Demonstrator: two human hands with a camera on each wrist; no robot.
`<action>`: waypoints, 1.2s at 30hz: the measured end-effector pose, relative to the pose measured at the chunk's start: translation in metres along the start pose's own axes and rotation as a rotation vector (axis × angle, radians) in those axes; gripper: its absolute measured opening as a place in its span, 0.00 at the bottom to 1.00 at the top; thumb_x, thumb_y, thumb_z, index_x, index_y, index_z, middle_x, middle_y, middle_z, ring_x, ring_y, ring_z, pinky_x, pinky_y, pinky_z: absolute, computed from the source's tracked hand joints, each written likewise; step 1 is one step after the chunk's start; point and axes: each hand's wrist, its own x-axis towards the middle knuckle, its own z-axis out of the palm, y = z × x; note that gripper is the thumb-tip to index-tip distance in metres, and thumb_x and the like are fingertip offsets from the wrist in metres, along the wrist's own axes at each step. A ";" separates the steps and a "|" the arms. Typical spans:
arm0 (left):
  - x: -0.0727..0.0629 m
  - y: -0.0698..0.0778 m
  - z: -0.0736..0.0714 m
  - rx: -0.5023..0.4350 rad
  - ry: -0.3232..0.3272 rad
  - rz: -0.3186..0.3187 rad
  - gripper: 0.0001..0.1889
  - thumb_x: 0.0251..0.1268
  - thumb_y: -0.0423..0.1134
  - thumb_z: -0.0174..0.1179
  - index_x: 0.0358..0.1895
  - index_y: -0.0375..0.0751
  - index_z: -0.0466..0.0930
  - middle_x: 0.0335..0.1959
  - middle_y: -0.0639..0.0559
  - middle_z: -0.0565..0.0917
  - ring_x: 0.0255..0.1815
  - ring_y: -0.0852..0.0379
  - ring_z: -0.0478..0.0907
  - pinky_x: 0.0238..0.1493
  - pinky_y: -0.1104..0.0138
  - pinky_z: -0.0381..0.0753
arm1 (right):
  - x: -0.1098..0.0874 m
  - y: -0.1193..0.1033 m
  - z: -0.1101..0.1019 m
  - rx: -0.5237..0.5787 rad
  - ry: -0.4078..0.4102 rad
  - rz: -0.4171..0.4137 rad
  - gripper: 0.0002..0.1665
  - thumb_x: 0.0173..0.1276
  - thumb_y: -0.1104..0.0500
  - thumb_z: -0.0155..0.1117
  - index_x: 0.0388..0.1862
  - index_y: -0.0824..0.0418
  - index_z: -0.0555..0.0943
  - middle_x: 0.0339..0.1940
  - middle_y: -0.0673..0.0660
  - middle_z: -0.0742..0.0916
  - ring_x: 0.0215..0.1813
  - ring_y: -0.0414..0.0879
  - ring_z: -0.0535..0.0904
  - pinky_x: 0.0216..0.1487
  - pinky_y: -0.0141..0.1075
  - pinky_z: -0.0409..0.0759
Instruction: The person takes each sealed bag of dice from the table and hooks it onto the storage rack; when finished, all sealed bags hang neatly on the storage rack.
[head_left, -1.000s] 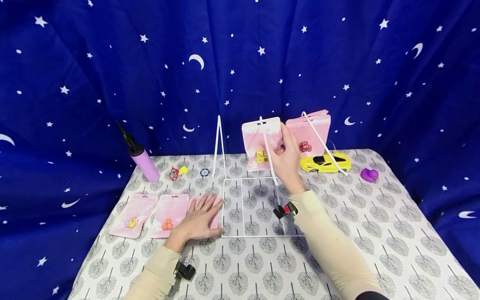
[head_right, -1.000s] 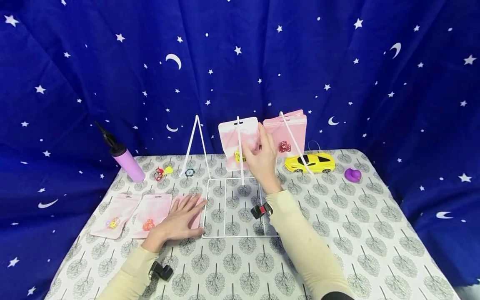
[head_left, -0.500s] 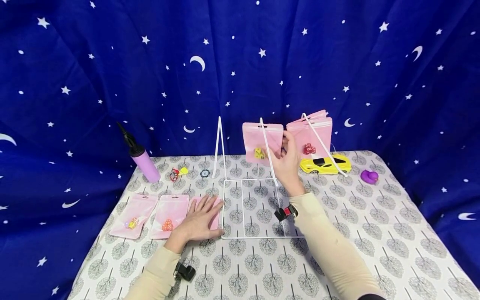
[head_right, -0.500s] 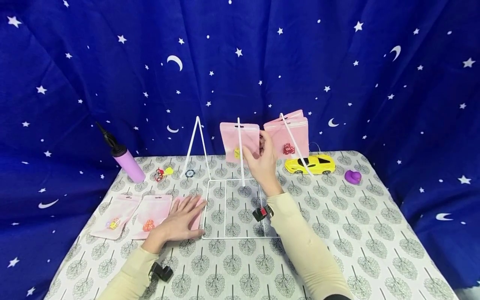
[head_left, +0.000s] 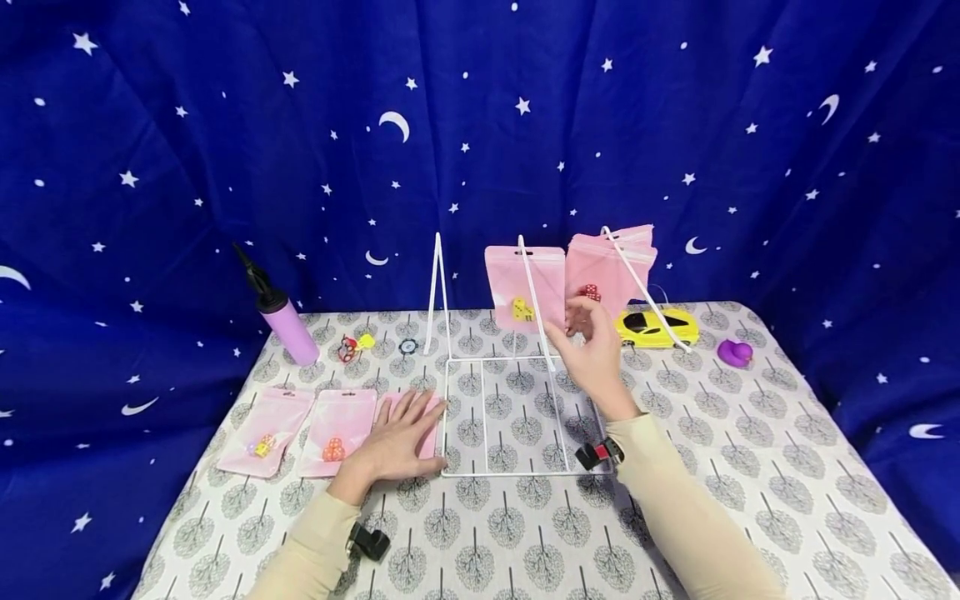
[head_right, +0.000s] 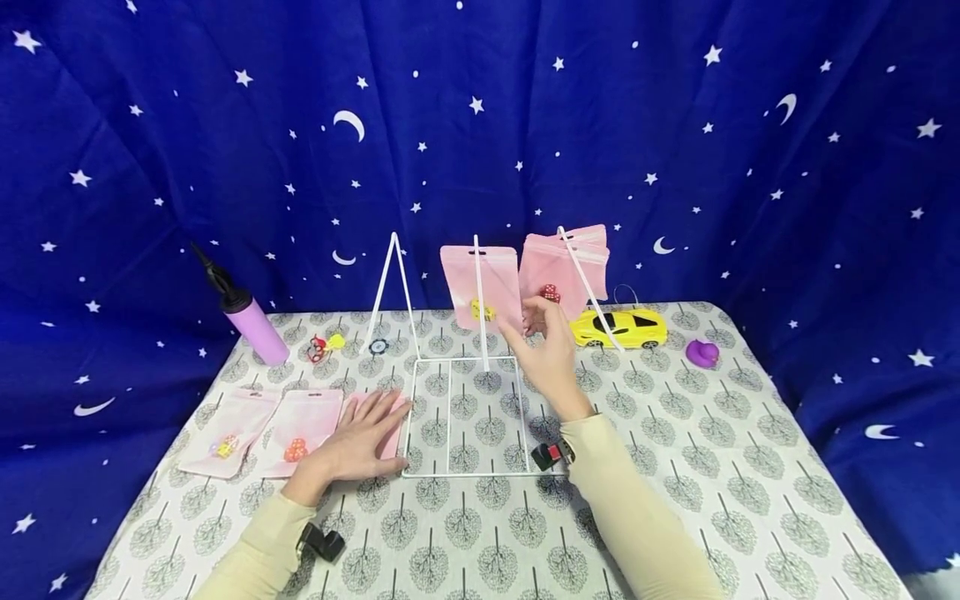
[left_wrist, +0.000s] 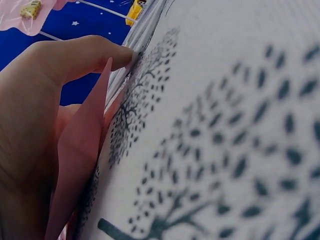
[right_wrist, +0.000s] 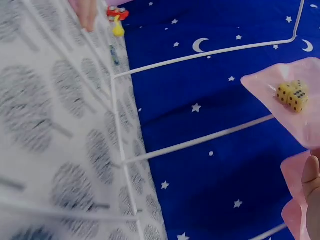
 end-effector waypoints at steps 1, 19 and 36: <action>0.000 0.000 0.000 0.003 -0.005 -0.002 0.50 0.56 0.74 0.53 0.78 0.55 0.49 0.80 0.46 0.48 0.79 0.38 0.43 0.73 0.34 0.40 | -0.004 0.005 -0.003 -0.016 -0.011 -0.003 0.27 0.51 0.75 0.74 0.50 0.78 0.74 0.34 0.72 0.80 0.29 0.61 0.75 0.29 0.38 0.76; -0.001 0.001 -0.002 -0.003 -0.019 -0.012 0.50 0.56 0.75 0.52 0.79 0.56 0.47 0.80 0.47 0.46 0.80 0.39 0.42 0.74 0.35 0.39 | -0.070 0.058 -0.081 -0.359 -0.537 0.148 0.39 0.56 0.53 0.76 0.65 0.63 0.72 0.59 0.62 0.79 0.54 0.59 0.77 0.52 0.56 0.80; 0.000 0.001 -0.001 0.005 -0.025 -0.020 0.51 0.55 0.76 0.50 0.79 0.57 0.46 0.81 0.48 0.45 0.80 0.40 0.41 0.74 0.36 0.37 | -0.089 0.069 -0.121 -0.488 -0.838 0.134 0.58 0.47 0.40 0.78 0.72 0.65 0.65 0.71 0.72 0.67 0.71 0.72 0.60 0.64 0.75 0.57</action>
